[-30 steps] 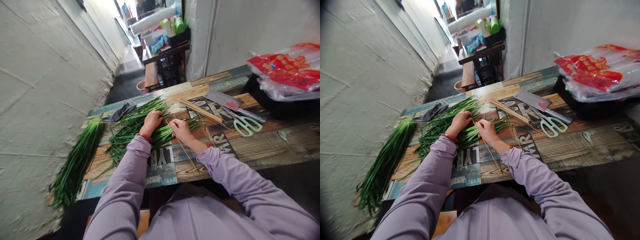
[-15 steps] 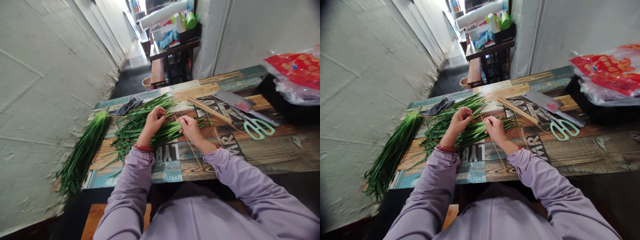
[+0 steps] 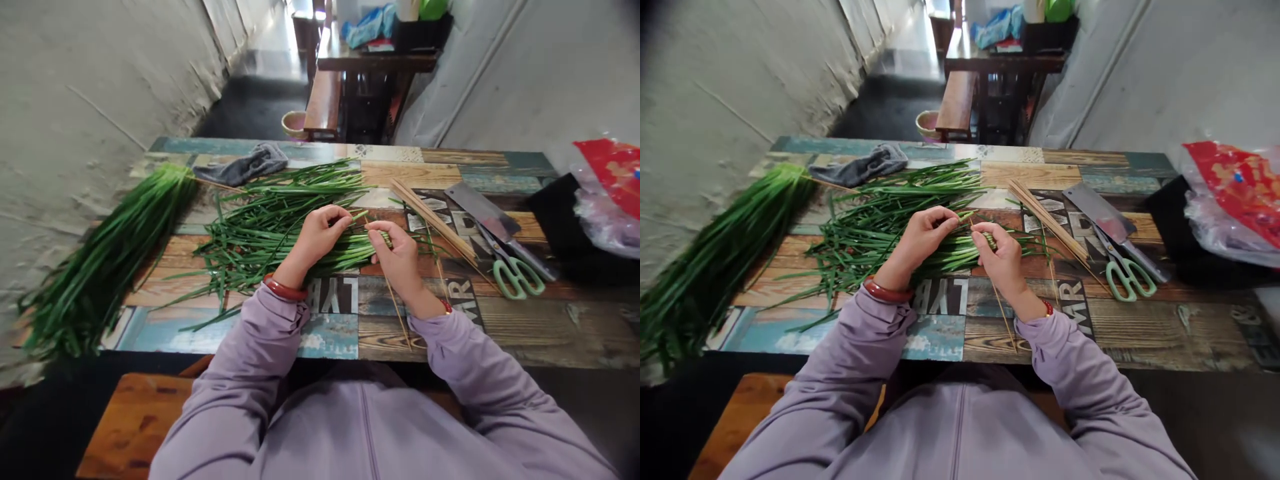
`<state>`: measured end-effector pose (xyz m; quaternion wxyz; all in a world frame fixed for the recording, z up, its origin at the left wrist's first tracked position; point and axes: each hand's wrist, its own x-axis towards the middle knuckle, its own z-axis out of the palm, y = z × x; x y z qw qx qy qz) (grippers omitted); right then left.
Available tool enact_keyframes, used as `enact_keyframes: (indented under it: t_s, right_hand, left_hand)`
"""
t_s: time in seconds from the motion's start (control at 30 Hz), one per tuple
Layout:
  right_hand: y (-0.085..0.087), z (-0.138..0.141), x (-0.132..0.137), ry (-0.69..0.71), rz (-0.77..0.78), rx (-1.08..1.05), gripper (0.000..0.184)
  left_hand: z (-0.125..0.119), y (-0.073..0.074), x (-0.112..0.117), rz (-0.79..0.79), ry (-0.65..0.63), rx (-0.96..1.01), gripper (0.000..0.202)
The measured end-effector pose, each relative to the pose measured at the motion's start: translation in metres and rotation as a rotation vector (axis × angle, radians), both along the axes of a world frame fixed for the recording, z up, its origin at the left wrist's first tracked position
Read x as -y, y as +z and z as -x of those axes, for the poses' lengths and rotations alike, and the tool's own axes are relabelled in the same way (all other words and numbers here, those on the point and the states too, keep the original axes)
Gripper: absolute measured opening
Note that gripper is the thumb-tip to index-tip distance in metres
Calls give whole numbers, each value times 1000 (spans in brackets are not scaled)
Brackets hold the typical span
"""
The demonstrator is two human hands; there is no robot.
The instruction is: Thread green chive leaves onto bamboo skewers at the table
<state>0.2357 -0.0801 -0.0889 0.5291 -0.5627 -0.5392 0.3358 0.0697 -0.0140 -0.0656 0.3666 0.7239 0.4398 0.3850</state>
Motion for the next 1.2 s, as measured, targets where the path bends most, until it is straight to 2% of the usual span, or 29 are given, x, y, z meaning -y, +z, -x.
enact_keyframes:
  t_s: [0.17, 0.47, 1.2]
  right_hand:
    - [4, -1, 5, 27, -10, 127, 27]
    - [4, -3, 4, 77, -83, 203, 29]
    - [9, -1, 5, 110, -68, 211, 30]
  left_hand:
    - [0, 3, 4, 48, -36, 66, 16]
    - [-3, 7, 10, 42, -58, 145, 16]
    - [-2, 9, 12, 48, -43, 168, 17]
